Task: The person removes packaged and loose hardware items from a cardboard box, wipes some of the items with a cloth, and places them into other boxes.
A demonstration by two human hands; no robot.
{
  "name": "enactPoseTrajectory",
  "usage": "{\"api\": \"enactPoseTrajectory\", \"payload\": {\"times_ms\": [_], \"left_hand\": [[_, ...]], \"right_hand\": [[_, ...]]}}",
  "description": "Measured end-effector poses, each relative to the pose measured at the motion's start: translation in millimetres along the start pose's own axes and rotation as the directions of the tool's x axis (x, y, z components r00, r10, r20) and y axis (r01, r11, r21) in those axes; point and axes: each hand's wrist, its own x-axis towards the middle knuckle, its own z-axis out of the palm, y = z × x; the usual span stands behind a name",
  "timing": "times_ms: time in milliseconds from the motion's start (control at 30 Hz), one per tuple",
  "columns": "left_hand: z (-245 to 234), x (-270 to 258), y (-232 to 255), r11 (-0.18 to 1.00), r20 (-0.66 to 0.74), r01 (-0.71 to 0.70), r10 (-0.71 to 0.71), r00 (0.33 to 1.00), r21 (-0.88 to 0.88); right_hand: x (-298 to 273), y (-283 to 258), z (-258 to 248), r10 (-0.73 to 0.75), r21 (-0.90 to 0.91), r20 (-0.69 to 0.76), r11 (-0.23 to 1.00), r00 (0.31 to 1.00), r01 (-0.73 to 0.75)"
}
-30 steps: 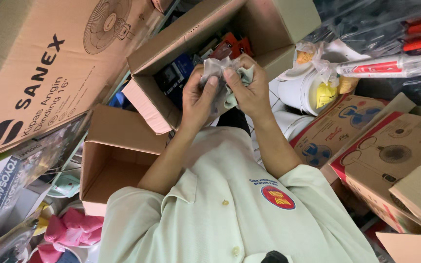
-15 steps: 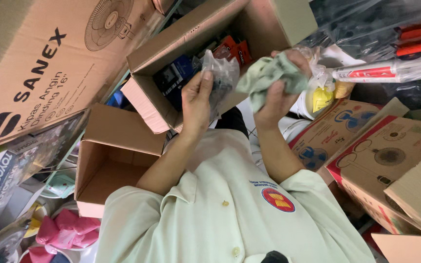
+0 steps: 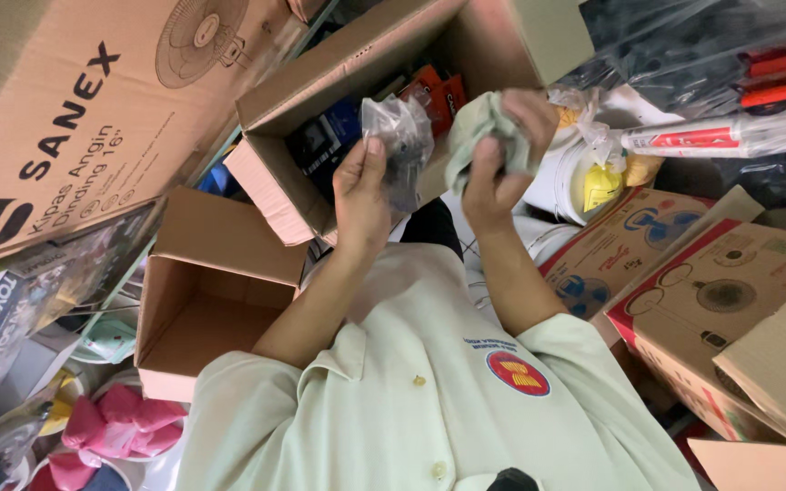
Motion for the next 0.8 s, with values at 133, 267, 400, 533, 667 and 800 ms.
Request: {"api": "enactPoseTrajectory", "payload": {"times_ms": [133,267,400,533,667,800], "left_hand": [[4.6,4.5,-5.6,0.963,0.076,0.078,-0.06,0.995,-0.256],[8.2,8.0,-5.3,0.94,0.015,0.095,-0.095,0.995,-0.327],[11.4,7.6,1.2,0.916,0.034,0.019,-0.006,0.999,-0.4],[14.4,5.2,3.2,0.918,-0.006,0.048,-0.055,0.998,-0.393],[7.1,22.1,9.8,0.884,0.033,0.062,-0.053,0.998,-0.464],[-6.7,30.5,20.6,0.876,0.055,-0.012,0.044,0.998,-0.483]], "right_hand": [[-20.5,-8.0,18.4,-0.278,-0.255,0.301,0.898,0.912,0.358],[-17.3,11.5,29.6,0.024,-0.166,0.172,0.986,0.985,0.005],[-11.3,17.6,13.3,0.658,0.321,-0.107,0.733,0.746,-0.6],[-24.5,4.9,11.3,-0.161,-0.05,0.188,0.984,0.969,0.173],[-34.9,10.8,21.6,-0.225,-0.225,0.334,0.924,0.915,0.309],[-58.4,28.2,14.2,-0.21,-0.259,0.404,0.908,0.89,0.331]]}}
